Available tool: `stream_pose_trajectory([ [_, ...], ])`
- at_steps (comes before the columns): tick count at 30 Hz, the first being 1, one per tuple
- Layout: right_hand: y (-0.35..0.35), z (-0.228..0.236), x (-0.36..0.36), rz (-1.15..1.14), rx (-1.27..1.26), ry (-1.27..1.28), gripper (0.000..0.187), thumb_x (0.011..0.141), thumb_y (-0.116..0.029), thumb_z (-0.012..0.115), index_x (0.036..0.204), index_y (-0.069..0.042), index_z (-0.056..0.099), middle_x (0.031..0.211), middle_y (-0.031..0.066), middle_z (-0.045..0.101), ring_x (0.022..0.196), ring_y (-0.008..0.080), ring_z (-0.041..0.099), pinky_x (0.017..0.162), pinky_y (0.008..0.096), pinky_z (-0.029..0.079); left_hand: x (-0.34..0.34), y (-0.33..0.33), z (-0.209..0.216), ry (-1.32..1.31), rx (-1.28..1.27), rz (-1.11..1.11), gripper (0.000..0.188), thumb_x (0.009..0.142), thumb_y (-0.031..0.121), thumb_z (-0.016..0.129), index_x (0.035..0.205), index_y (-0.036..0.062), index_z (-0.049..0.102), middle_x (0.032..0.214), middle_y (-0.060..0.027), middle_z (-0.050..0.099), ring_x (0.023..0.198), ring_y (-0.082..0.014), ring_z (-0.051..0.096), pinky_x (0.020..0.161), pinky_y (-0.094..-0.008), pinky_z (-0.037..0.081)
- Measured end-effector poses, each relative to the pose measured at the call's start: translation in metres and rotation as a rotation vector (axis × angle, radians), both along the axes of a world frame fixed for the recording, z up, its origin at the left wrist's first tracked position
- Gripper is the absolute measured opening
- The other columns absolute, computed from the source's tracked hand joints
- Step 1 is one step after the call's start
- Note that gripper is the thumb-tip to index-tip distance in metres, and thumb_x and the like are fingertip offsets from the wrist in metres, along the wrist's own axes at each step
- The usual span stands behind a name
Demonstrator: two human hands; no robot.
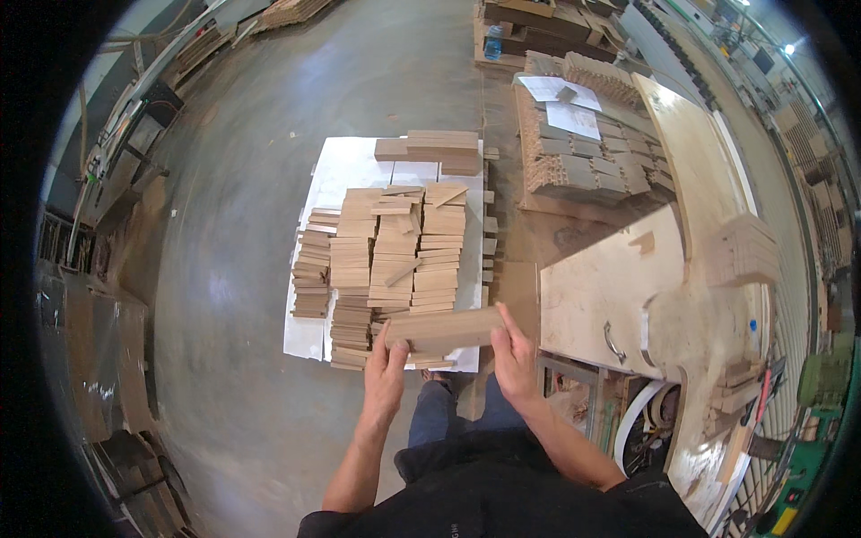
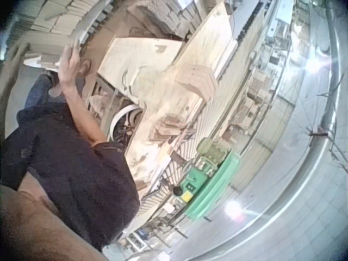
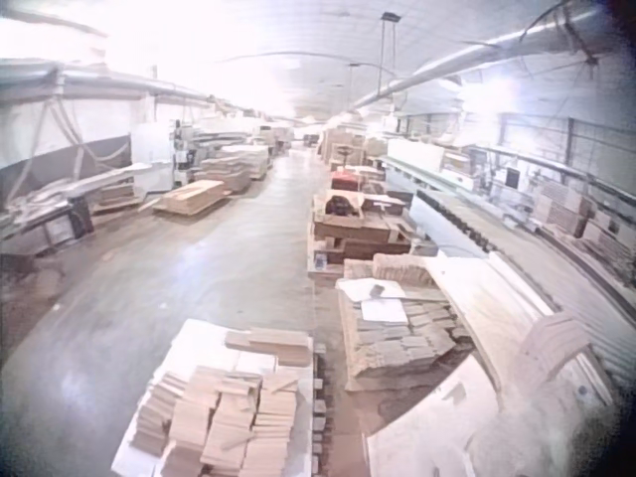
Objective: The person drills holes into wooden blocks one by one using a drill press and stacks the wooden blocks onto a pallet by hand.
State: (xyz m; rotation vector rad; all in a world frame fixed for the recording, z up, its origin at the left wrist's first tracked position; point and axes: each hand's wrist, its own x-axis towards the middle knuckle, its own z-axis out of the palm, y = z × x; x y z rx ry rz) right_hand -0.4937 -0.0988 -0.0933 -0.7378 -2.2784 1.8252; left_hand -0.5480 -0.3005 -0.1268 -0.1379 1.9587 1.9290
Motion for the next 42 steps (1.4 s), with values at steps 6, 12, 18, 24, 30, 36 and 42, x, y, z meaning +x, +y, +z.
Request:
stream_pose_trajectory([
  [6,0.035,-0.084,-0.125,0.066,-0.133,-0.063,0.042,0.098,-0.02,0.05,0.132,0.005,0.049,0.116,0.0128,0.06,0.107,0.0114,0.05,0.097,0.0257,0.036,-0.103,0.031,-0.026,-0.003,-0.032,0.114,0.044,0.092,0.025,0.055,0.126,-0.0038,0.052,0.086,-0.0054,0.061,0.078,-0.015,0.052,0.072,-0.0298,0.044],
  [12,0.097,-0.185,-0.211,0.086,-0.4,-0.06,0.049,0.098,-0.023,0.052,0.134,0.009,0.043,0.14,0.0165,0.044,0.128,0.0182,0.04,0.108,0.0303,0.029,-0.201,0.086,-0.075,0.032,-0.349,0.02,0.039,0.09,0.024,0.056,0.12,-0.0003,0.056,0.094,-0.0143,0.066,0.085,-0.0197,0.059,0.077,-0.032,0.047],
  [18,0.133,-0.226,-0.234,-0.003,-0.594,-0.239,0.055,0.099,-0.028,0.051,0.137,0.009,0.038,0.139,0.0152,0.045,0.125,0.0186,0.044,0.107,0.0314,0.034,-0.236,0.124,-0.129,-0.127,-0.311,0.031,0.043,0.091,0.025,0.059,0.123,-0.0027,0.056,0.099,-0.0089,0.067,0.088,-0.012,0.057,0.079,-0.0282,0.046],
  [24,0.191,-0.273,-0.274,-0.116,-0.566,-0.179,0.052,0.099,-0.028,0.051,0.136,0.007,0.041,0.128,0.0131,0.052,0.116,0.0164,0.051,0.1,0.0286,0.041,-0.316,0.18,-0.162,-0.103,-0.299,-0.154,0.058,0.085,0.037,0.063,0.122,-0.0063,0.054,0.103,-0.022,0.067,0.099,-0.0244,0.063,0.084,-0.0345,0.047],
  [30,0.233,-0.329,-0.387,-0.187,-0.518,0.003,0.056,0.097,-0.022,0.054,0.138,0.011,0.034,0.131,0.0171,0.05,0.117,0.0186,0.05,0.1,0.0298,0.042,-0.414,0.22,-0.262,-0.092,-0.085,-0.111,0.061,0.084,0.036,0.065,0.126,-0.007,0.053,0.109,-0.0152,0.066,0.098,-0.0184,0.06,0.086,-0.0308,0.046],
  [36,0.273,-0.454,-0.49,-0.105,-0.516,-0.062,0.068,0.094,-0.026,0.058,0.14,0.012,0.027,0.143,0.0237,0.038,0.132,0.0249,0.04,0.109,0.0327,0.03,-0.534,0.265,-0.388,-0.222,-0.072,-0.19,0.05,0.086,0.027,0.067,0.122,-0.0057,0.057,0.105,-0.0108,0.065,0.097,-0.0156,0.056,0.088,-0.0292,0.043],
  [42,0.299,-0.591,-0.539,-0.175,-0.488,-0.216,0.067,0.093,-0.026,0.058,0.139,0.013,0.028,0.144,0.0283,0.035,0.134,0.0293,0.037,0.11,0.0347,0.03,-0.598,0.293,-0.534,-0.429,-0.209,-0.294,0.054,0.089,0.024,0.066,0.131,-0.0042,0.05,0.117,-0.0079,0.059,0.104,-0.0148,0.053,0.095,-0.0284,0.041],
])
